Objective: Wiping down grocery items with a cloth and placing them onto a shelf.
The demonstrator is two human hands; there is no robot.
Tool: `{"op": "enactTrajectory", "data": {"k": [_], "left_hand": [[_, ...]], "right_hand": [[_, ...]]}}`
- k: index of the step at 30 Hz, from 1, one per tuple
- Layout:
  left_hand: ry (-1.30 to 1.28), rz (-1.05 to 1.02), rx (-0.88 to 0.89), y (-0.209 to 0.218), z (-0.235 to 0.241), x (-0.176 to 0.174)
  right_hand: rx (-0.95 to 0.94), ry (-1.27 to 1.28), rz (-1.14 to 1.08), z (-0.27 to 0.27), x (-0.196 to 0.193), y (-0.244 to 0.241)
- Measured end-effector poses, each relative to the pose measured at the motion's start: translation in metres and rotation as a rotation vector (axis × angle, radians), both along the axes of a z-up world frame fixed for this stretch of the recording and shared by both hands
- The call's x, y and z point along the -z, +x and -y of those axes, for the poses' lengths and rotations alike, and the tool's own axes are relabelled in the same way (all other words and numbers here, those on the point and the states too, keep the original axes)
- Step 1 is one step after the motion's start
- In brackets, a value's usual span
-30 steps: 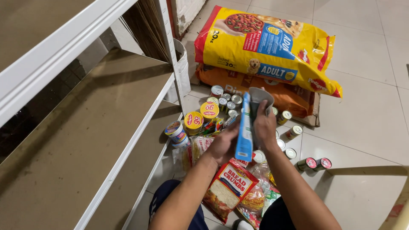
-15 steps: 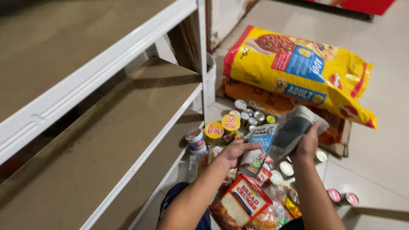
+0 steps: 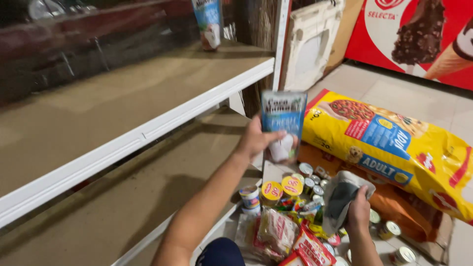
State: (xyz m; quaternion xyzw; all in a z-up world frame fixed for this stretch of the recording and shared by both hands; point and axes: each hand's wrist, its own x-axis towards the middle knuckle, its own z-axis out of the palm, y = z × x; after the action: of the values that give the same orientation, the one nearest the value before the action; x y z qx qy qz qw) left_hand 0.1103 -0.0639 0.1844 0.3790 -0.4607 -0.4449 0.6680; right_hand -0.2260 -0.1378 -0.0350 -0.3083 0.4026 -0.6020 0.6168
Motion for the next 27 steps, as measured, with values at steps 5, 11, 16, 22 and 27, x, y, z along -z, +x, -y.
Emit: {"op": "enactTrajectory", "data": {"k": [5,11,16,22,27], "left_hand": [[-0.153,0.491,-0.378,0.056,0.017,-0.136],[-0.158,0.609,-0.673,0.138,0.081,-0.227],[-0.172,0.478,-0.778,0.223,0.161,-0.228],[-0.025,0.415,-0.866,0.256,0.201,-0.201],[0.203,0.655,-1.031,0.220,0.176,-0.197]], "right_hand": [[-0.073,0.116,-0.273,0.018,0.034,-0.004],[-0.075,0.175,-0.655,0.062,0.074,0.002],[-0.137,0.089,-0.977,0.082,0.119,-0.007],[-0.204,0.053,-0.901,0.084,0.118,0.017],[-0.261,0.164,-1.055,0.104,0.151,0.029]]}}
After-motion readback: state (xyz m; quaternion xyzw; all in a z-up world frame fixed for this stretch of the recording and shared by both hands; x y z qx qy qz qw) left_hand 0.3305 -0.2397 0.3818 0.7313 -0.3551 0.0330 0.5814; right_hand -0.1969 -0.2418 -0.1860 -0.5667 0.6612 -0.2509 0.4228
